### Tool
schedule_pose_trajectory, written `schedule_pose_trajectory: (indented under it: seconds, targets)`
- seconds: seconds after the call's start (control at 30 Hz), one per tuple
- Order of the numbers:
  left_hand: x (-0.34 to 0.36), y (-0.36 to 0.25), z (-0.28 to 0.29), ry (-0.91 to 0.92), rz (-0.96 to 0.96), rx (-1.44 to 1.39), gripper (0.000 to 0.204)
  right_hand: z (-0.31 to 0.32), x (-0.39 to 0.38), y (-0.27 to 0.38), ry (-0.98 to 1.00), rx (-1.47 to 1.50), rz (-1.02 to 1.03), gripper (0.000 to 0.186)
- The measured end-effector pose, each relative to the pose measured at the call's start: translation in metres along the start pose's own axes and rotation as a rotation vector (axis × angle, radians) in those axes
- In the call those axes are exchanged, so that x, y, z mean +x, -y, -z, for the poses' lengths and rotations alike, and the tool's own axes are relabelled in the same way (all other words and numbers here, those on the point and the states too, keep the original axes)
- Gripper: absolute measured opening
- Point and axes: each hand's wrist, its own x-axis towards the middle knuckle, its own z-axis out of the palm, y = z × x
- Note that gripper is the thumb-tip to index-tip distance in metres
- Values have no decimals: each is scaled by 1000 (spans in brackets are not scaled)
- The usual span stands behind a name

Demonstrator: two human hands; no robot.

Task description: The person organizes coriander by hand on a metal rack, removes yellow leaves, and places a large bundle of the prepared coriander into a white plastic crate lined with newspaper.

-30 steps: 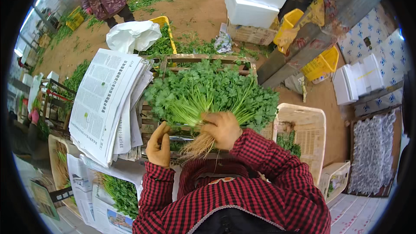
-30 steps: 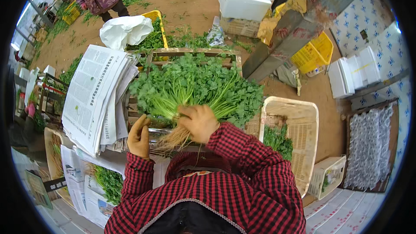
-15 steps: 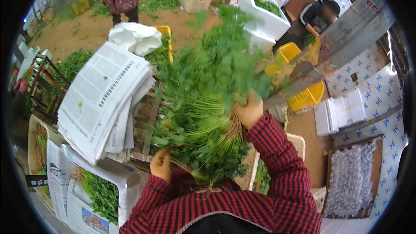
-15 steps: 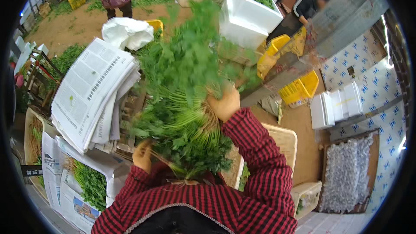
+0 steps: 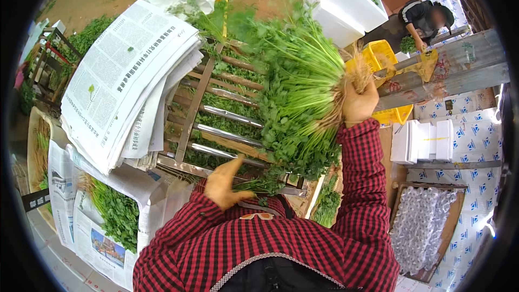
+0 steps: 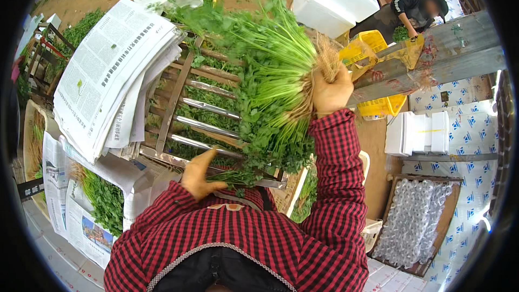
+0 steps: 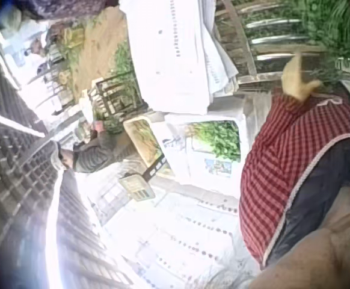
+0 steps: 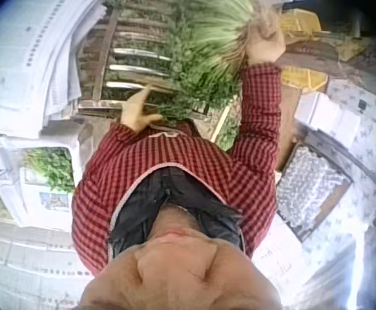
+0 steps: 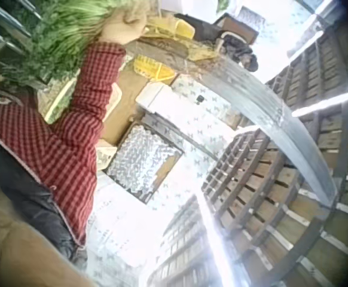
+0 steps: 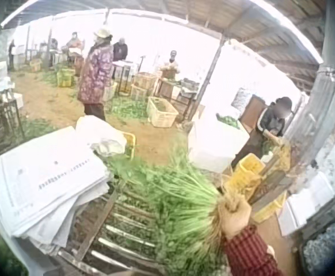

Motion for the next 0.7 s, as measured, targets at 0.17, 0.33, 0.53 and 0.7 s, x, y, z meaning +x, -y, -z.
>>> schedule_pose_trajectory:
  seconds: [0.17,0.33,0.53,0.7]
  targets:
    - [18,24,-45,371,-351,551,63,20,18,-19,-59,-158,89,27]
    - [16,51,-42,294,-653,433,52,38,16,16,-64,-202,223,25]
    - [4,46,5,258,-363,-157,58,97,-14,123,152,-305,216,20]
    - [3,53,73,-455,280,-443,45,112,-28,146,691,-66,157,14]
